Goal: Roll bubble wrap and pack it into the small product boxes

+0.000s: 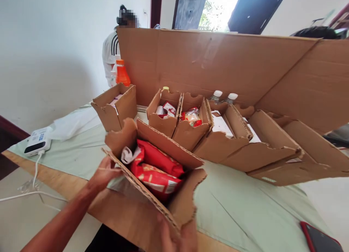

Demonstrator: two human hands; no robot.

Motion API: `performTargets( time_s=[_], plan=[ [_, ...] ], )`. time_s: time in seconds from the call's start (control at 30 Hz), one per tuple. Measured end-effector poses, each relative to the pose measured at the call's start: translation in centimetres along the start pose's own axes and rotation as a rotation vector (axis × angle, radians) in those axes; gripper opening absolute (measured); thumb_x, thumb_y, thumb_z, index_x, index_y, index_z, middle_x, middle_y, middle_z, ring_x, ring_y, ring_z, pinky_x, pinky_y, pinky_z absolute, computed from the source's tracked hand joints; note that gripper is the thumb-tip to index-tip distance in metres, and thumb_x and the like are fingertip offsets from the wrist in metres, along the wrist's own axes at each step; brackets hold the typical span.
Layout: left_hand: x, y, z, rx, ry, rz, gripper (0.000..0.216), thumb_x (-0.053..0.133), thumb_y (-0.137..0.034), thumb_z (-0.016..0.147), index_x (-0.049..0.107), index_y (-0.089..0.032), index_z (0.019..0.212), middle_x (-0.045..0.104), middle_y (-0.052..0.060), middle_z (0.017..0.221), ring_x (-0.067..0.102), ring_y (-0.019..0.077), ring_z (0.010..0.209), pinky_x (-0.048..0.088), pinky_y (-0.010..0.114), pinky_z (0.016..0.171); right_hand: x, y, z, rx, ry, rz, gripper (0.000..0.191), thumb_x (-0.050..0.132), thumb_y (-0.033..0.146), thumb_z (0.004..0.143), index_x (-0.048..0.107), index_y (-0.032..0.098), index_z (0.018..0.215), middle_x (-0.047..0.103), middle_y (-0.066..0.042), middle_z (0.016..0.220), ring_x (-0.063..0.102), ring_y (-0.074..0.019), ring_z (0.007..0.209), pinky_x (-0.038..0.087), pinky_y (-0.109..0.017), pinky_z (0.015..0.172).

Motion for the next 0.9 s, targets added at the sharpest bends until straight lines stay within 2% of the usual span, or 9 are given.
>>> performTargets(
  time_s=[0.07,0.13,0.2,0.23,0.37,0.47,0.57,0.77,0.9],
  plan=[
    [-3.1,-1.1,2.1,0.053,-0.039,0.027,0.069,0.075,-0.032,0.065,0.06,-0.017,0.13,0.069,0.011,0.13,0.063,0.0336,0.124,0.049,0.046,0.109,2.9,1.9,-0.9,-0.088,0.08,-0.01,0.057,0.062,0.031,0.095,0.048,0.015,0.148,0.067,-0.018,0.133,0.07,-0.0319,0.114,0.061,-0.04,0.089],
    [-5.3,-1.8,3.6,0.088,-0.109,0.088,0.069,0.071,-0.037,0.072,0.057,-0.02,0.138,0.062,0.01,0.143,0.055,0.0336,0.135,0.041,0.048,0.118,4.7,3.7,-1.0,-0.278,0.209,0.008,0.058,0.059,0.025,0.095,0.046,0.02,0.15,0.067,-0.014,0.134,0.069,-0.0306,0.116,0.06,-0.04,0.092],
    [-5.9,-1.6,3.6,0.081,-0.144,0.139,0.066,0.066,-0.044,0.081,0.055,-0.021,0.142,0.054,0.011,0.152,0.048,0.034,0.143,0.035,0.05,0.122,4.8,4.1,-0.2,-0.411,0.282,-0.001,0.053,0.058,0.02,0.094,0.051,0.026,0.146,0.071,-0.01,0.129,0.07,-0.0282,0.114,0.06,-0.039,0.094],
    [-5.6,-1.1,3.0,0.06,-0.126,0.152,0.065,0.063,-0.047,0.085,0.054,-0.02,0.144,0.051,0.011,0.156,0.045,0.034,0.145,0.034,0.05,0.122,4.4,3.7,0.6,-0.42,0.284,-0.022,0.05,0.058,0.019,0.094,0.052,0.027,0.144,0.071,-0.009,0.128,0.071,-0.0268,0.113,0.06,-0.038,0.093],
    [-3.0,1.9,-1.7,-0.044,-0.02,0.146,0.068,0.05,-0.054,0.097,0.042,-0.019,0.155,0.041,0.011,0.163,0.038,0.0303,0.151,0.029,0.047,0.126,3.4,1.3,4.4,-0.266,0.241,-0.082,0.05,0.058,0.026,0.097,0.048,0.023,0.145,0.069,-0.012,0.13,0.072,-0.0242,0.107,0.062,-0.034,0.084],
    [-2.3,3.2,-4.2,-0.082,-0.038,0.128,0.068,0.048,-0.055,0.099,0.039,-0.021,0.157,0.036,0.008,0.166,0.031,0.0284,0.154,0.021,0.046,0.129,5.6,1.0,6.0,-0.222,0.337,-0.009,0.034,0.061,0.036,0.094,0.063,0.02,0.124,0.075,-0.01,0.106,0.072,-0.0217,0.08,0.059,-0.029,0.061],
    [-1.9,2.9,-3.4,-0.085,-0.021,0.126,0.07,0.048,-0.058,0.098,0.043,-0.018,0.155,0.039,0.009,0.165,0.033,0.0306,0.153,0.022,0.048,0.129,8.1,0.9,7.0,-0.156,0.438,0.068,0.022,0.06,0.041,0.093,0.068,0.021,0.094,0.073,-0.005,0.079,0.064,-0.0178,0.059,0.049,-0.026,0.046],
    [-2.2,-0.2,1.3,0.029,-0.027,-0.014,0.07,0.052,-0.065,0.093,0.056,-0.021,0.147,0.054,0.006,0.155,0.042,0.0322,0.148,0.031,0.044,0.126,11.0,2.1,9.3,-0.125,0.507,0.009,0.02,0.067,0.041,0.083,0.065,0.021,0.086,0.071,-0.004,0.076,0.061,-0.0178,0.059,0.047,-0.028,0.057],
    [-3.3,0.4,-1.0,0.066,-0.022,-0.141,0.066,0.039,-0.064,0.1,0.052,-0.023,0.15,0.053,0.005,0.156,0.042,0.0318,0.148,0.033,0.047,0.125,13.0,2.5,10.7,-0.031,0.514,-0.067,0.024,0.072,0.043,0.079,0.06,0.022,0.078,0.07,-0.001,0.067,0.061,-0.0185,0.057,0.042,-0.027,0.055]
  ],
)
Point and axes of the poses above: each hand's wrist, its own z-axis towards the middle knuckle, its own x-axis out of the palm, y = z × x, the point moved 7 cm from there along z, towards the middle knuckle
